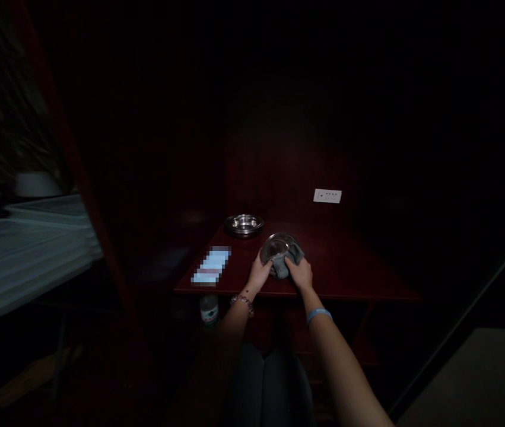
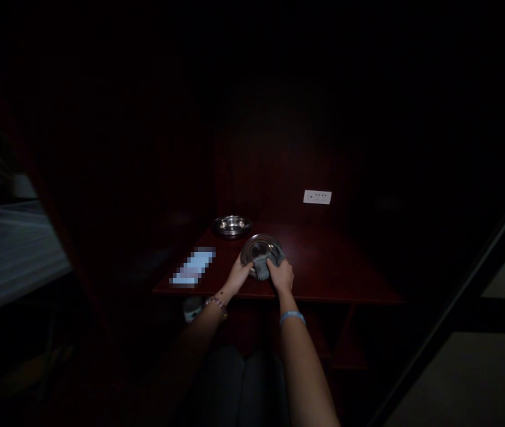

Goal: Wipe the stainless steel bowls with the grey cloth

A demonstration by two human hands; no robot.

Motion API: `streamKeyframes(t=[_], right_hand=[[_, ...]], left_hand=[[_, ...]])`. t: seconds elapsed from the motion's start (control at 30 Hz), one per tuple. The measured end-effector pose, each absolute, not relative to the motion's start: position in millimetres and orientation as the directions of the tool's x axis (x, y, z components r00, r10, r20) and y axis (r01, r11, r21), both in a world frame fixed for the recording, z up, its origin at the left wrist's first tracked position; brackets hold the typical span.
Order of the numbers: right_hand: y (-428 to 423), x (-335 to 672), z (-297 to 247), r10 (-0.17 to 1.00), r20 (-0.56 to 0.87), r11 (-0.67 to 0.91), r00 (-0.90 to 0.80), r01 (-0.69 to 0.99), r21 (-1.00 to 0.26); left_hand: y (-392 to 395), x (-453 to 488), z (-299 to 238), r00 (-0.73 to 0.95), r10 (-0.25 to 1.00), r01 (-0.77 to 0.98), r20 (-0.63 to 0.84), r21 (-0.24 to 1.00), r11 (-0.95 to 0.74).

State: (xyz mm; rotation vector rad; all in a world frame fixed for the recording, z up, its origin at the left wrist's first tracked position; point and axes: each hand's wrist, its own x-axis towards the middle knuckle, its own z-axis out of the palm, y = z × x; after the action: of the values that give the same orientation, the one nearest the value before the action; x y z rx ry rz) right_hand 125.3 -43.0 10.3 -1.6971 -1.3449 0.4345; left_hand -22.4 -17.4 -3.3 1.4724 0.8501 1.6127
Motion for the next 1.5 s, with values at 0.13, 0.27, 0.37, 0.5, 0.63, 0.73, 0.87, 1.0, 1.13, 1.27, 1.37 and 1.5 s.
streamKeyframes(t=[0.13, 0.27, 0.37, 0.5, 0.63, 0.73, 0.87, 1.0, 1.13, 1.27, 1.37, 1.5], right_hand=[[-42.3, 125.6, 9.4, 0.903, 0.263, 0.018, 0.339, 0.582, -0.813], [-41.4, 126.3, 9.1, 0.907, 0.262, 0.023, 0.328, 0.584, -0.812], [-41.1, 126.4, 9.3, 0.907, 0.267, 0.027, 0.327, 0.586, -0.810], [-41.8, 125.9, 10.1, 0.906, 0.268, 0.026, 0.329, 0.588, -0.808], [-43.5, 125.5, 11.5, 0.908, 0.266, 0.025, 0.324, 0.591, -0.806], [-44.6, 125.3, 12.8, 0.907, 0.261, 0.014, 0.330, 0.597, -0.802], [-45.4, 125.1, 13.9, 0.908, 0.260, 0.009, 0.329, 0.604, -0.797], [-44.6, 125.1, 12.9, 0.907, 0.258, 0.004, 0.333, 0.604, -0.797], [-42.8, 125.5, 11.2, 0.907, 0.257, 0.003, 0.333, 0.605, -0.796], [-41.7, 125.8, 9.9, 0.909, 0.252, 0.001, 0.333, 0.603, -0.798], [-42.1, 125.9, 9.6, 0.908, 0.259, 0.014, 0.329, 0.595, -0.804], [-43.9, 125.5, 11.1, 0.909, 0.250, 0.004, 0.333, 0.594, -0.804]], left_hand=[[-20.2, -22.4, -1.1, -0.047, 0.885, -0.092, 0.464, 0.880, -0.466], [-22.0, -22.0, 0.5, -0.052, 0.883, -0.083, 0.467, 0.879, -0.470], [-20.6, -21.7, -0.4, -0.071, 0.890, -0.084, 0.450, 0.886, -0.455], [-16.3, -21.9, -3.2, -0.078, 0.897, -0.081, 0.435, 0.894, -0.441], [-14.6, -22.0, -4.5, -0.065, 0.891, -0.081, 0.449, 0.888, -0.453], [-15.9, -21.6, -3.2, -0.066, 0.895, -0.079, 0.442, 0.891, -0.446], [-19.2, -21.1, 0.1, -0.069, 0.897, -0.088, 0.436, 0.893, -0.441], [-20.3, -21.3, 1.2, -0.070, 0.898, -0.085, 0.433, 0.895, -0.438], [-19.1, -21.7, 0.2, -0.072, 0.900, -0.089, 0.431, 0.896, -0.436], [-19.1, -21.9, -0.1, -0.069, 0.901, -0.087, 0.429, 0.897, -0.434], [-20.3, -21.8, 0.6, -0.065, 0.895, -0.080, 0.441, 0.892, -0.445], [-21.7, -21.6, 1.4, -0.068, 0.892, -0.061, 0.446, 0.891, -0.450]])
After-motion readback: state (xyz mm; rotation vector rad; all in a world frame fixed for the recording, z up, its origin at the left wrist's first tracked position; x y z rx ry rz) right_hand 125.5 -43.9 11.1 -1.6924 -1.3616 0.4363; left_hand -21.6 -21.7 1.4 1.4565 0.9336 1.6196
